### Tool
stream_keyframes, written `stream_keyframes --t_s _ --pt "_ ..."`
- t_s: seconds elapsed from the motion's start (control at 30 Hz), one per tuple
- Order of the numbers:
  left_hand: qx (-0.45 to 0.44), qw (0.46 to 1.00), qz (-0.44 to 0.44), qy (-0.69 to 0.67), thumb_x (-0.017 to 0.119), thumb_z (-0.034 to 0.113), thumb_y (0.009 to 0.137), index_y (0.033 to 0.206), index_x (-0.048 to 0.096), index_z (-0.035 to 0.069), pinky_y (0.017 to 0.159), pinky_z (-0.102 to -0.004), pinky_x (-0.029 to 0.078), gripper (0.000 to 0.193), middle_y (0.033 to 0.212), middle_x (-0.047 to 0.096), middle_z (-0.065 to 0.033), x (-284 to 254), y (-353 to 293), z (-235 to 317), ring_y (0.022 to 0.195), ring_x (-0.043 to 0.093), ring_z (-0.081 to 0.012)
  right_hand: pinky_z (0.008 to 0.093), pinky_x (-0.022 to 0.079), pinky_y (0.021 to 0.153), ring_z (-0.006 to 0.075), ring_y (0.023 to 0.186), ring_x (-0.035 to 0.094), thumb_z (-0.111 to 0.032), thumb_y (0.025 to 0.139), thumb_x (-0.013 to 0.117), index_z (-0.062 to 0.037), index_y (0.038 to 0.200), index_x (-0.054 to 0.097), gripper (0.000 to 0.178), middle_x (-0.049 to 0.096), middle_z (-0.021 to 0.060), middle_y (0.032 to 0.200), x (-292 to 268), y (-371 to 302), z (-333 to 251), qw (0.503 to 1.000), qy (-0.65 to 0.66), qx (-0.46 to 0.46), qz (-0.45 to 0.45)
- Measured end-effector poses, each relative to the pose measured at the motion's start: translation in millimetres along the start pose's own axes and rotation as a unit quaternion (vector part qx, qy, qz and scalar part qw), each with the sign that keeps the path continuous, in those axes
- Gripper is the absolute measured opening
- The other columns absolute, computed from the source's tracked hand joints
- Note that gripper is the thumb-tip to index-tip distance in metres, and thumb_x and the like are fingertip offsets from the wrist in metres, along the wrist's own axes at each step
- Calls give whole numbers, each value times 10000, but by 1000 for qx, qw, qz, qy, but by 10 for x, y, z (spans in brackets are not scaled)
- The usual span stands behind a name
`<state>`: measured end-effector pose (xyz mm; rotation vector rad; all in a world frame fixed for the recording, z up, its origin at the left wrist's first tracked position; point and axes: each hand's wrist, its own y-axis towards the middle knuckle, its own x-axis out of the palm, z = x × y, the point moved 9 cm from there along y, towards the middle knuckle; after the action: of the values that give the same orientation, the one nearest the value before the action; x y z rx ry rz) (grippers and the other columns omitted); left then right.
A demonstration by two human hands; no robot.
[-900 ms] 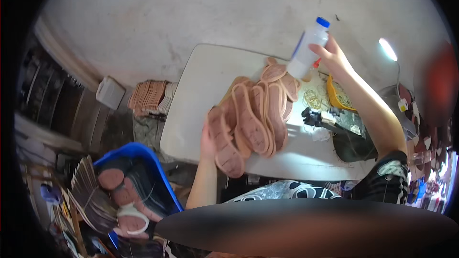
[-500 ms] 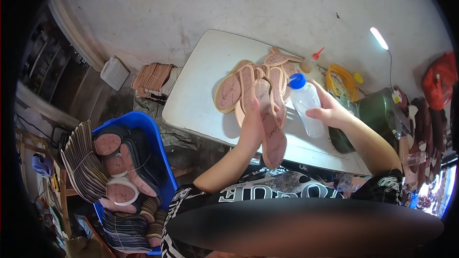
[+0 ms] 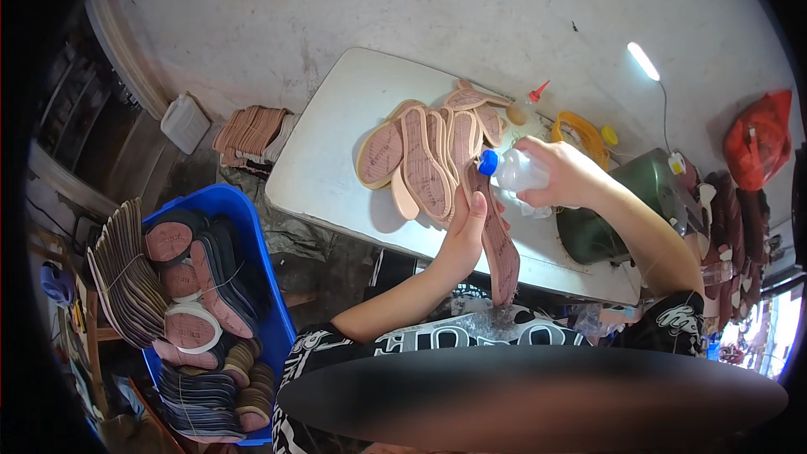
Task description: The person is assembling shoe components, applying adhesive to soles and insoles, and using a finishing machine at a workstation.
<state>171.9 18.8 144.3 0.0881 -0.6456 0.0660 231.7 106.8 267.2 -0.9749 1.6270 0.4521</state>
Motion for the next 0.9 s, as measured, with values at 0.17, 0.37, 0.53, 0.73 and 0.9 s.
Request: stream_keyframes --t_s 0.17,0.37,0.53,0.73,0.9 --pt "-4 1000 8 -7 291 533 1009 1352 273 98 830 -354 501 555 1072 520 -118 -22 -15 -27 910 600 -214 418 506 745 348 848 653 -342 644 738 -82 1196 535 642 664 185 893 -71 47 -95 996 -85 -24 26" --pt "-18 1000 13 -4 317 543 1001 1355 252 93 824 -356 503 576 1070 512 -127 5 -32 -4 912 599 -222 413 516 745 330 822 659 -345 621 738 -98 1172 543 635 670 167 856 -90 84 -128 991 -121 -47 24" --pt "4 1000 6 16 315 529 1005 1345 252 79 806 -346 502 567 1060 513 -120 -14 -23 22 913 593 -209 417 516 742 331 814 659 -350 623 736 -99 1174 542 636 669 165 847 -96 115 -170 989 -139 -42 18" --pt "9 1000 2 10 327 515 1008 1341 252 78 795 -332 498 554 1049 515 -110 -10 -5 -5 897 588 -192 417 512 737 334 803 658 -382 633 722 -104 1187 536 647 663 167 831 -78 132 -108 988 -154 -13 -14" --pt "26 1000 2 0 339 512 1007 1344 248 85 803 -333 496 551 1048 517 -106 17 -5 47 895 589 -190 415 510 738 339 801 659 -402 637 714 -107 1196 533 657 666 169 840 -86 123 -111 986 -166 -6 -17"
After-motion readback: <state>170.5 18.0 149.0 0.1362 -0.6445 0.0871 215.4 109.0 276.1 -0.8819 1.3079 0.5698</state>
